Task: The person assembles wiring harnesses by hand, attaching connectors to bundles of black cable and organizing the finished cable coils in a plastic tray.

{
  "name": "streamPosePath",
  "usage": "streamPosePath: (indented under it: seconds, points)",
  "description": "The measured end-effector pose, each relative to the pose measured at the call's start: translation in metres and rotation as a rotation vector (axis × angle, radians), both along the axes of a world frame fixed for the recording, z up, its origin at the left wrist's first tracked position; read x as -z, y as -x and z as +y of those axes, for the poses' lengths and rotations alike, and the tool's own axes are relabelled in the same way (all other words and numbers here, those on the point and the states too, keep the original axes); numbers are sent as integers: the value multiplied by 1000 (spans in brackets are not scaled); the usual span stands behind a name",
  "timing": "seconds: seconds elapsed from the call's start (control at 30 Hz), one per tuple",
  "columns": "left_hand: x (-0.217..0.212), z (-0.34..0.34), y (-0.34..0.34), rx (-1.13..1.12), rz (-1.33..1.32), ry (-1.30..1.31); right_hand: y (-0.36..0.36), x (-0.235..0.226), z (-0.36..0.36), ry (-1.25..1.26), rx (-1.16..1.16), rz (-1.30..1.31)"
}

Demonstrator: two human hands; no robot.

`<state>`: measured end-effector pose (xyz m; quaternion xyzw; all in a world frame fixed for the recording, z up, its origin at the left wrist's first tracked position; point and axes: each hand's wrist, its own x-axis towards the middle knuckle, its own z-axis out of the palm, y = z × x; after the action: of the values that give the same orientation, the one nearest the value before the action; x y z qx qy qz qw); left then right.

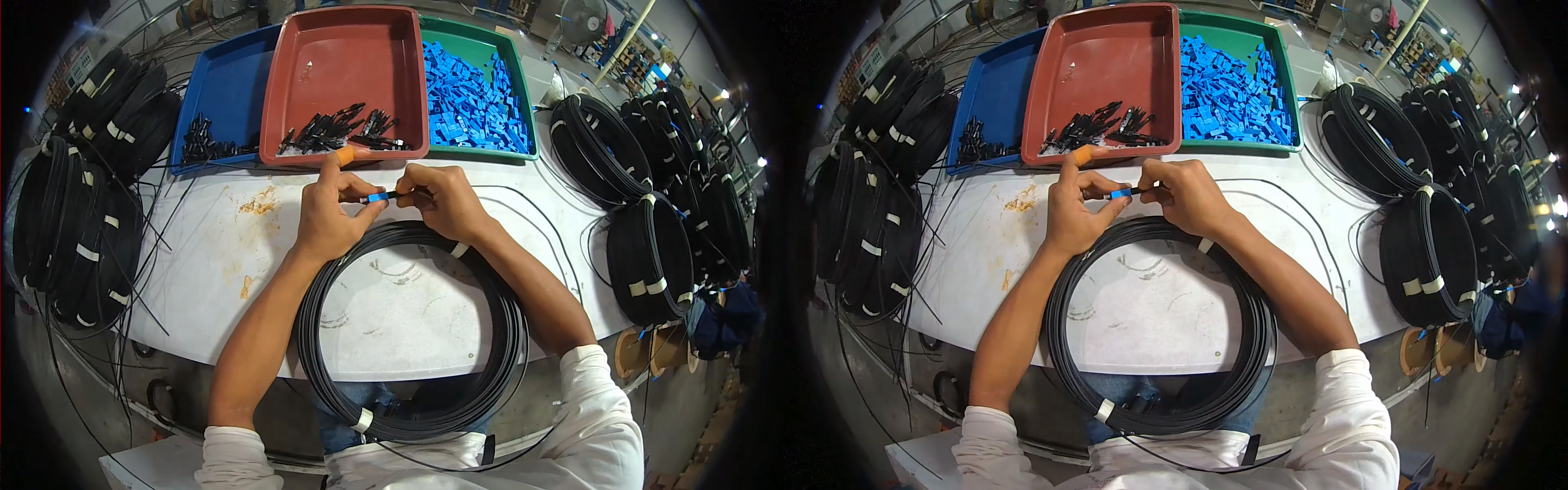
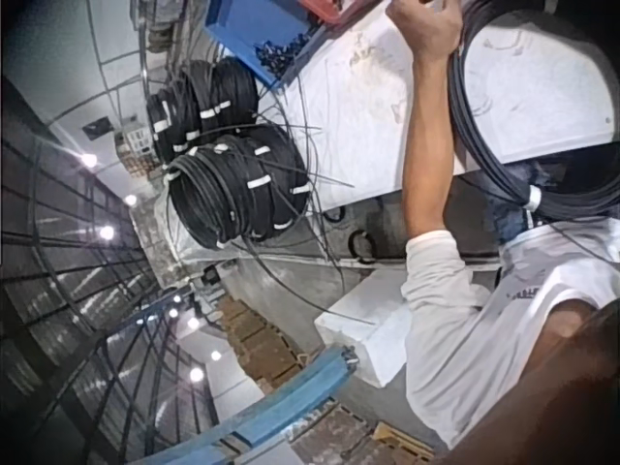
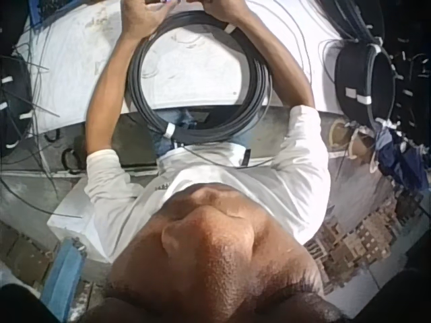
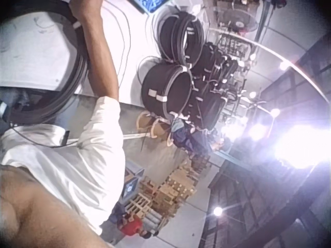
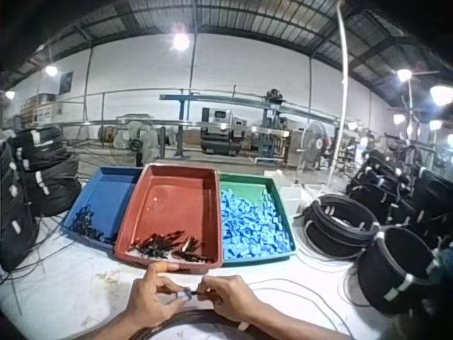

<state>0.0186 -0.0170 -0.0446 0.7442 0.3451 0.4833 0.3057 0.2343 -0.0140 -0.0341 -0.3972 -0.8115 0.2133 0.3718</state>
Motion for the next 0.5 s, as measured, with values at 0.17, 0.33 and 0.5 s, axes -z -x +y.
streamPosePath:
  seconds: [0.17, 0.33, 0.5]
  points:
    - [-10, 5, 12, -7, 69, -200, -15, -1, 11, 49, -130, -147]
    - [-45, -33, 86, -296, -59, -99, -37, -5, 19, 63, -107, -219]
    - [-24, -161, 162, -757, 211, -193, -71, -28, 3, -29, -68, -440]
